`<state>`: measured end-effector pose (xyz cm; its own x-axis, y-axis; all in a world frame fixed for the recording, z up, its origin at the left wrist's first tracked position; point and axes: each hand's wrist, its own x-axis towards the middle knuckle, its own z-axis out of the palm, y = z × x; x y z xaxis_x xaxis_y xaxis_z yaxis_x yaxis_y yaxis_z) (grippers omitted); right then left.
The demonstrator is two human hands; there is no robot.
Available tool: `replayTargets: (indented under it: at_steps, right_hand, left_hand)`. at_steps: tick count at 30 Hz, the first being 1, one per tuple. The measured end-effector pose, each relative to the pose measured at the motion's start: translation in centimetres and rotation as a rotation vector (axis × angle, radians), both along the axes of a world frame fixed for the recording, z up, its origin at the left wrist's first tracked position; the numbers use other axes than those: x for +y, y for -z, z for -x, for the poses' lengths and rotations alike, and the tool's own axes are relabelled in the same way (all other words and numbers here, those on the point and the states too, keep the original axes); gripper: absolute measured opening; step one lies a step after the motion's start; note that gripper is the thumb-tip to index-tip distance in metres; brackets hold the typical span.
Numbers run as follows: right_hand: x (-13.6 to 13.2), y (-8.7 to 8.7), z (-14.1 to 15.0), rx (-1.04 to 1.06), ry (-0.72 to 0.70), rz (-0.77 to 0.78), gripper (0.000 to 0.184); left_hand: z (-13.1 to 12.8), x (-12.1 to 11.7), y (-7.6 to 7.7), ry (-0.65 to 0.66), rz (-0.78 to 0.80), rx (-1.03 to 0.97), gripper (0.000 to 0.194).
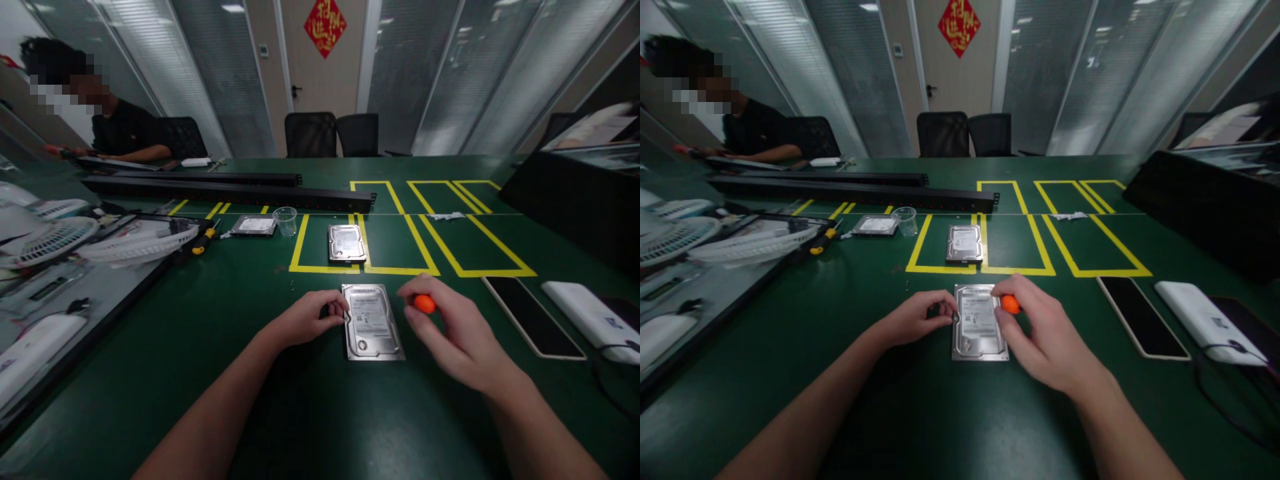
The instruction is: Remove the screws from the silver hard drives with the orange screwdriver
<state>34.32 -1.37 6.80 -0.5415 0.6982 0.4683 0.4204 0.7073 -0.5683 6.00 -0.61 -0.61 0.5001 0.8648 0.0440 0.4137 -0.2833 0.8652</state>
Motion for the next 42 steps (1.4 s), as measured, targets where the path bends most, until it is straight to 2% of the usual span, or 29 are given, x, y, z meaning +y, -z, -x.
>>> replayTargets:
  at_steps: [5,9,11,14,22,42]
  right_hand:
    - [0.1,0.9,0.5,0.484,0.048,-0.076,0.018]
    - [-0.1,1.8,1.6,0.714,-0.002,0.143,0.019]
    - [-0.1,2.4,2.1,0.727,-0.038,0.258,0.020]
    - [0.0,3.3,2.8,0.715,-0.056,0.316,0.019]
    - [0.3,4.7,3.9,0.609,-0.034,0.306,0.017]
    - [0.4,5.3,4.0,0.578,-0.021,0.343,0.016]
  left_hand:
    - [0.0,0.0,0.2,0.004,-0.009,-0.033,0.027]
    - [-0.1,0.0,0.2,0.002,-0.004,-0.028,0.030]
    - [-0.1,0.0,0.3,0.002,-0.008,-0.026,0.031]
    - [-0.1,0.0,0.4,0.007,-0.016,-0.028,0.030]
    - [0.0,0.1,0.5,0.006,-0.024,-0.034,0.033]
    - [-0.1,0.0,0.4,0.001,-0.018,-0.030,0.032]
